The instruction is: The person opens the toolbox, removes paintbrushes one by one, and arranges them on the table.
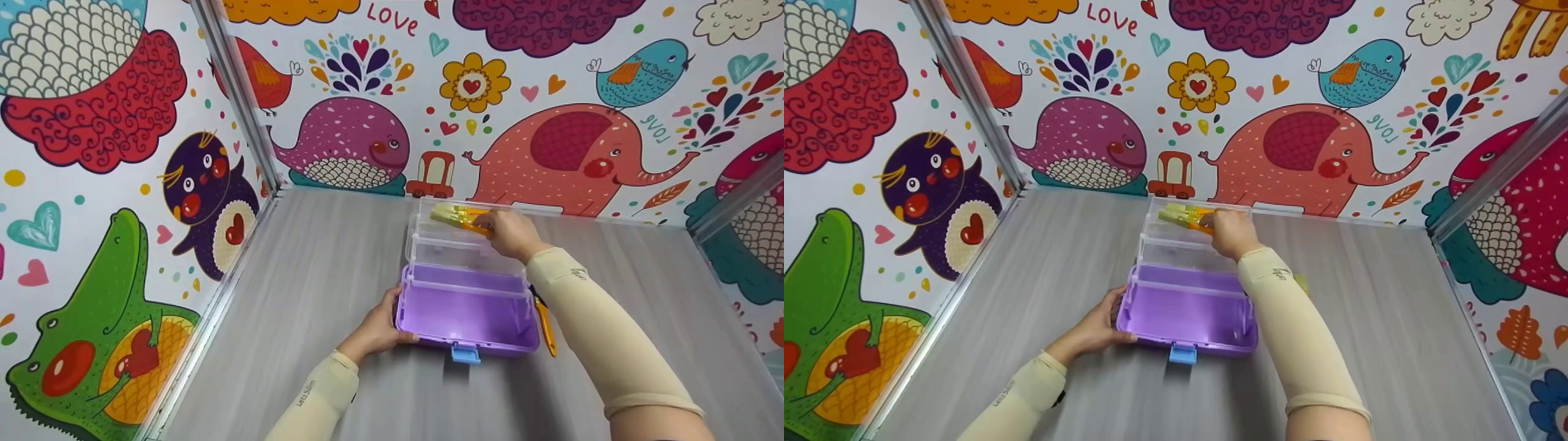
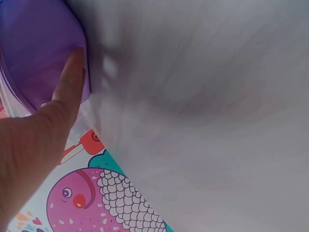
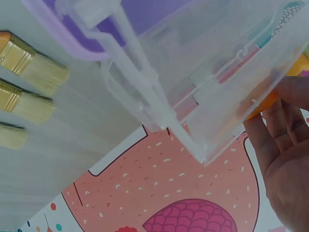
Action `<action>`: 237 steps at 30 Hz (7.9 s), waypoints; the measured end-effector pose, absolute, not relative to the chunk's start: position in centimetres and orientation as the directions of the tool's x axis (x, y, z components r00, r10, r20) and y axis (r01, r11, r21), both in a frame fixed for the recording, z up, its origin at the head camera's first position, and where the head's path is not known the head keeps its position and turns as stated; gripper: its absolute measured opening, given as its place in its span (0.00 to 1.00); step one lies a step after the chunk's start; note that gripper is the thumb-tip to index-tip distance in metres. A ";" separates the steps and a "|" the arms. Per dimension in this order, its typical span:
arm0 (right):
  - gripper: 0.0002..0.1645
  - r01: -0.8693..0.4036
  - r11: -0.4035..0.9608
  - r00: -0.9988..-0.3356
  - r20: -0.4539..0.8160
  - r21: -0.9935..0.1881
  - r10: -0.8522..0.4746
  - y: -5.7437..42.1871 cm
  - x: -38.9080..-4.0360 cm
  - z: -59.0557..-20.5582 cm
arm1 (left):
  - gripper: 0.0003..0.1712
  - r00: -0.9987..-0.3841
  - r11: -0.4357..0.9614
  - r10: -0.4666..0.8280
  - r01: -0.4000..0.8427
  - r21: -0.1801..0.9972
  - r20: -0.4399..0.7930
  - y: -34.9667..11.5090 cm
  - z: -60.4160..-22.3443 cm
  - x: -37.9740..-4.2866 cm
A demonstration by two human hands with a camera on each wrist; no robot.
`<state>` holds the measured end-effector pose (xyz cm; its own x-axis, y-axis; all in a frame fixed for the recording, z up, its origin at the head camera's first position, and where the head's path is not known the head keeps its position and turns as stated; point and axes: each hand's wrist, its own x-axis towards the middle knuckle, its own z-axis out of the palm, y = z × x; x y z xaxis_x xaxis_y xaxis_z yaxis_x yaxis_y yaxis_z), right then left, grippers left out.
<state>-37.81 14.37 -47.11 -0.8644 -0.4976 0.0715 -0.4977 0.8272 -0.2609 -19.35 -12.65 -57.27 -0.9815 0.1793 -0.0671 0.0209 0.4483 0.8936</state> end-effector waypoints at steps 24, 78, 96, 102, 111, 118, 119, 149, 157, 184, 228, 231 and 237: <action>0.24 -0.469 0.827 -0.882 0.112 -0.311 -0.458 19.8 -33.8 -44.3 | 0.63 -0.979 0.437 0.189 0.013 0.899 -0.078 -12.3 -57.2 -19.5; 0.32 0.219 0.681 -0.934 -0.351 -0.699 -0.060 38.0 -26.0 -54.3 | 0.62 -0.976 0.489 0.182 -0.015 0.872 -0.118 -12.9 -57.0 -19.5; 0.31 0.303 0.714 -0.911 -0.412 -0.631 0.023 38.2 -26.6 -56.6 | 0.62 -0.975 0.443 0.201 0.000 0.897 -0.099 -12.8 -56.8 -19.4; 0.32 0.316 0.721 -0.908 -0.418 -0.617 0.041 37.7 -27.0 -57.0 | 0.62 -0.976 0.452 0.185 -0.021 0.892 -0.116 -12.9 -56.8 -19.3; 0.32 0.302 0.737 -0.915 -0.402 -0.604 0.046 37.5 -26.9 -57.1 | 0.62 -0.975 0.451 0.190 -0.015 0.892 -0.112 -13.0 -56.9 -19.2; 0.29 0.266 0.770 -0.938 -0.341 -0.580 0.066 37.4 -26.3 -57.2 | 0.62 -0.976 0.450 0.198 0.005 0.893 -0.095 -12.9 -57.0 -19.5; 0.29 0.260 0.775 -0.941 -0.331 -0.576 0.070 37.4 -26.2 -57.1 | 0.62 -0.976 0.449 0.200 0.011 0.894 -0.089 -12.9 -57.0 -19.5; 0.25 0.185 0.849 -0.965 -0.255 -0.495 0.062 37.7 -25.8 -56.9 | 0.60 -0.976 0.431 0.202 0.013 0.902 -0.083 -12.9 -57.0 -19.4; 0.27 0.231 0.835 -0.940 -0.337 -0.500 0.058 38.1 -26.1 -56.0 | 0.61 -0.975 0.418 0.209 0.017 0.908 -0.078 -12.7 -57.1 -19.3; 0.20 -0.140 0.767 -0.970 -0.068 -0.626 -0.232 28.3 -32.6 -45.7 | 0.63 -0.976 0.465 0.192 0.002 0.886 -0.099 -12.7 -56.9 -19.4; 0.23 -0.324 0.769 -0.889 -0.100 -0.552 -0.446 15.8 -40.7 -46.7 | 0.63 -0.977 0.460 0.180 -0.018 0.888 -0.112 -12.7 -56.8 -19.4; 0.21 -0.346 0.787 -0.890 -0.088 -0.510 -0.448 15.7 -40.9 -47.0 | 0.63 -0.977 0.464 0.179 -0.020 0.886 -0.116 -12.7 -56.8 -19.4; 0.18 -0.370 0.820 -0.893 -0.075 -0.437 -0.443 15.5 -40.8 -47.3 | 0.63 -0.977 0.476 0.183 -0.013 0.880 -0.113 -12.7 -56.8 -19.5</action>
<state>-40.83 15.50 -47.30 -0.8934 -0.4429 -0.0751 -0.3698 0.8200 -0.4369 -19.47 -12.73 -56.83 -0.9766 0.1830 -0.1129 -0.0125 0.4757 0.8795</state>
